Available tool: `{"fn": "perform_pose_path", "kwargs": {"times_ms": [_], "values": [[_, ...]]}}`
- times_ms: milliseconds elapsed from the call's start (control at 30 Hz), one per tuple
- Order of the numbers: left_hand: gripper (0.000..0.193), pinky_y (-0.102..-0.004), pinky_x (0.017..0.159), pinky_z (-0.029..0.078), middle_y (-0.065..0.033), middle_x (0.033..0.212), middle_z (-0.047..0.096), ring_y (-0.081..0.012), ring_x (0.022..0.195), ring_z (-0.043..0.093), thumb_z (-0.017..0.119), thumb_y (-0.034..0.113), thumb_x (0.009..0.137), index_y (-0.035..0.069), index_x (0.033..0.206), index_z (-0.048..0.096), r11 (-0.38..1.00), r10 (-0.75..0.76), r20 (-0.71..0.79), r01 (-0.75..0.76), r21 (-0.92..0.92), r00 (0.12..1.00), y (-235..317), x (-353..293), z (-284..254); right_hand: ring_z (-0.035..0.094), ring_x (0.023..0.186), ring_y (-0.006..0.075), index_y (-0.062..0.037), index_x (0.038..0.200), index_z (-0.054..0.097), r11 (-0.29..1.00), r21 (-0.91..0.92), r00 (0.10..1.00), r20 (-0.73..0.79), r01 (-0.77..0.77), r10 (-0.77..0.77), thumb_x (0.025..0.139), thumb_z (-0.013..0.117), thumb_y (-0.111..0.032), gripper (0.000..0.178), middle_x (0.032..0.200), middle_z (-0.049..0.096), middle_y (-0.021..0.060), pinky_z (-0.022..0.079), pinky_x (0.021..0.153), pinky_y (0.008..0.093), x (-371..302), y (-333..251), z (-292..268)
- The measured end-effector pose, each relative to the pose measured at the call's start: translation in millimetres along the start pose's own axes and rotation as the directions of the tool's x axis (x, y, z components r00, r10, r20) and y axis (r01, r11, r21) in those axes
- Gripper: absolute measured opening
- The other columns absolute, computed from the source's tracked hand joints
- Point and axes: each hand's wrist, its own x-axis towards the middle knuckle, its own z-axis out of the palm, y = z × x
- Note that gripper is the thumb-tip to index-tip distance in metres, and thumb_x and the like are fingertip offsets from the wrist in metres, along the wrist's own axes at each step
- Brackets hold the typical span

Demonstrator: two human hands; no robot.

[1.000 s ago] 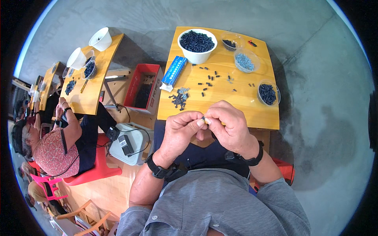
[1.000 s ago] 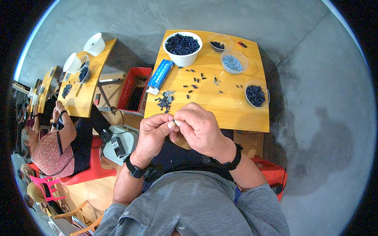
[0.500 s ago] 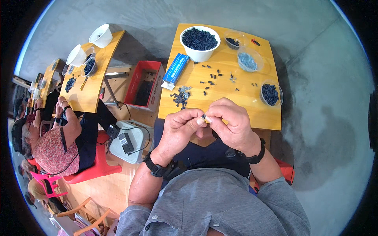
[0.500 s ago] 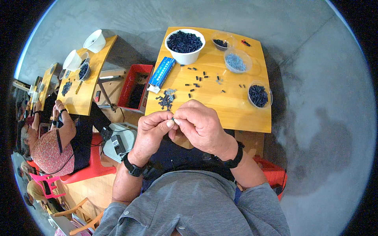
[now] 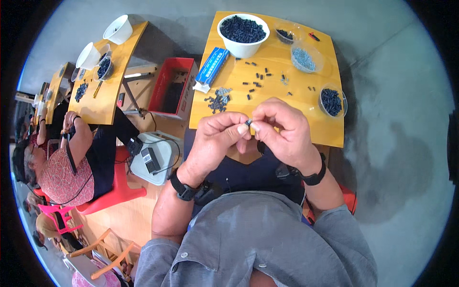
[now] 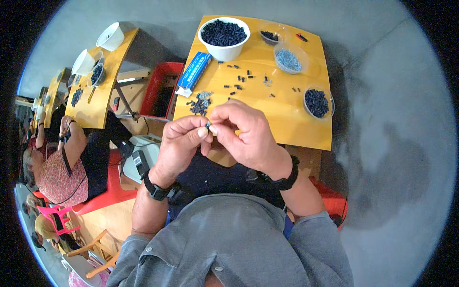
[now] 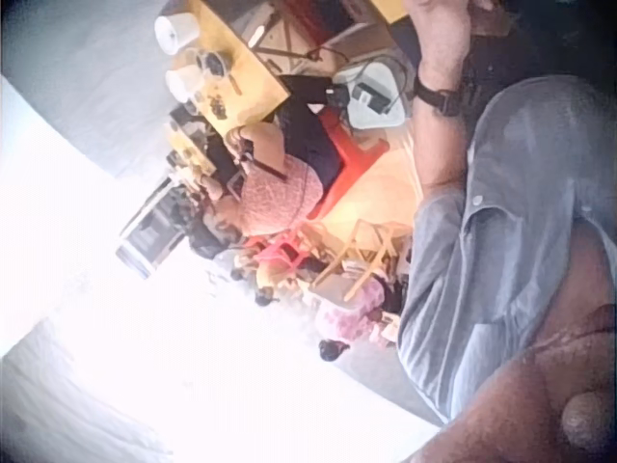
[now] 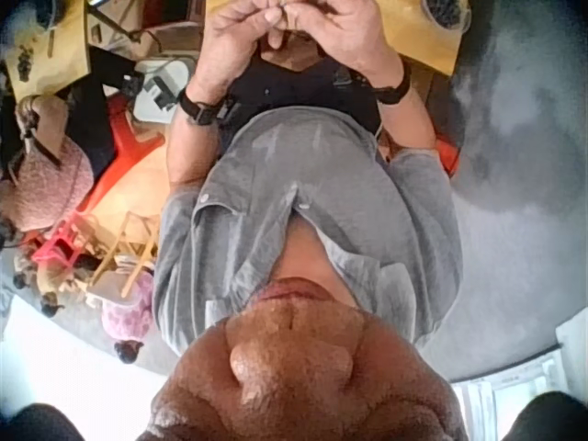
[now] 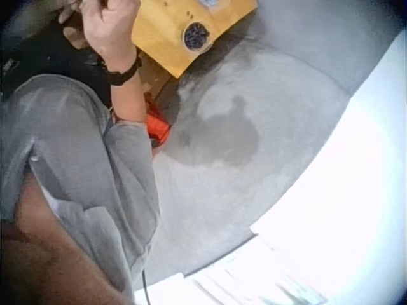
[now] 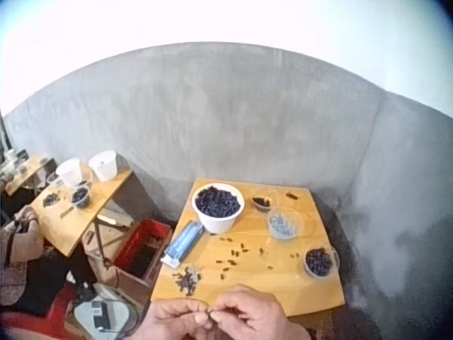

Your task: Assembling small plastic or rubber components by hand at a table in a workshop setting.

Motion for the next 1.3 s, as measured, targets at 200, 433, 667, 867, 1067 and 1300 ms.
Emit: {"fn": "perform_pose_path", "kwargs": {"times_ms": [200,433,667,867,1067,1300], "values": [[0.015,-0.0246,0.055,0.045,-0.0084,0.081,0.064,-0.0136,0.061,0.055,0.057,0.007,0.090,-0.001,0.101,0.062,0.999,0.001,0.009,-0.001,-0.054,1.000,-5,0,-4,0.058,0.067,0.0197,0.0002,0.086,0.059,0.997,-0.056,0.997,0.048,0.059,-0.056,0.078,0.061,0.006,0.010,0.076,0.057,0.0093,0.046,0.058,0.0285,4,8,0],[0.013,-0.0210,0.058,0.045,-0.0029,0.076,0.062,-0.0078,0.060,0.055,0.057,0.007,0.091,-0.001,0.098,0.063,0.996,-0.043,0.018,0.045,-0.074,0.999,-3,0,-5,0.058,0.067,0.0211,-0.0002,0.085,0.060,0.998,-0.051,0.997,0.064,0.048,-0.044,0.077,0.062,0.007,0.011,0.076,0.058,0.0098,0.046,0.059,0.0295,4,11,0],[0.011,-0.0200,0.057,0.045,-0.0018,0.073,0.062,-0.0060,0.060,0.055,0.058,0.007,0.091,-0.001,0.095,0.064,0.999,-0.025,-0.029,0.026,0.037,0.999,-2,2,-4,0.058,0.067,0.0213,-0.0005,0.084,0.061,0.984,-0.136,0.992,0.063,0.119,-0.111,0.076,0.063,0.006,0.010,0.076,0.058,0.0094,0.046,0.059,0.0295,5,13,3],[0.011,-0.0199,0.057,0.046,-0.0011,0.073,0.062,-0.0054,0.061,0.055,0.058,0.006,0.090,-0.001,0.094,0.065,0.996,0.022,-0.038,-0.019,0.091,0.999,-3,6,-5,0.058,0.068,0.0218,0.0003,0.082,0.060,0.978,-0.156,0.991,0.007,0.136,-0.136,0.077,0.064,0.006,0.009,0.075,0.059,0.0094,0.047,0.060,0.0298,5,11,5],[0.011,-0.0202,0.058,0.046,-0.0009,0.073,0.062,-0.0057,0.062,0.055,0.058,0.006,0.091,-0.002,0.094,0.064,0.992,0.010,-0.025,-0.007,0.122,1.000,1,6,-6,0.059,0.070,0.0218,-0.0001,0.084,0.061,0.969,-0.143,0.979,0.047,0.203,-0.198,0.076,0.063,0.007,0.011,0.077,0.059,0.0096,0.047,0.060,0.0298,8,14,1],[0.011,-0.0205,0.058,0.046,-0.0017,0.075,0.062,-0.0062,0.062,0.056,0.059,0.006,0.091,-0.003,0.093,0.064,0.992,0.015,-0.014,-0.013,0.123,1.000,-4,7,-7,0.059,0.070,0.0223,-0.0009,0.086,0.061,0.963,-0.178,0.978,0.079,0.203,-0.192,0.075,0.063,0.009,0.014,0.078,0.059,0.0100,0.048,0.060,0.0305,8,15,-1]]}}
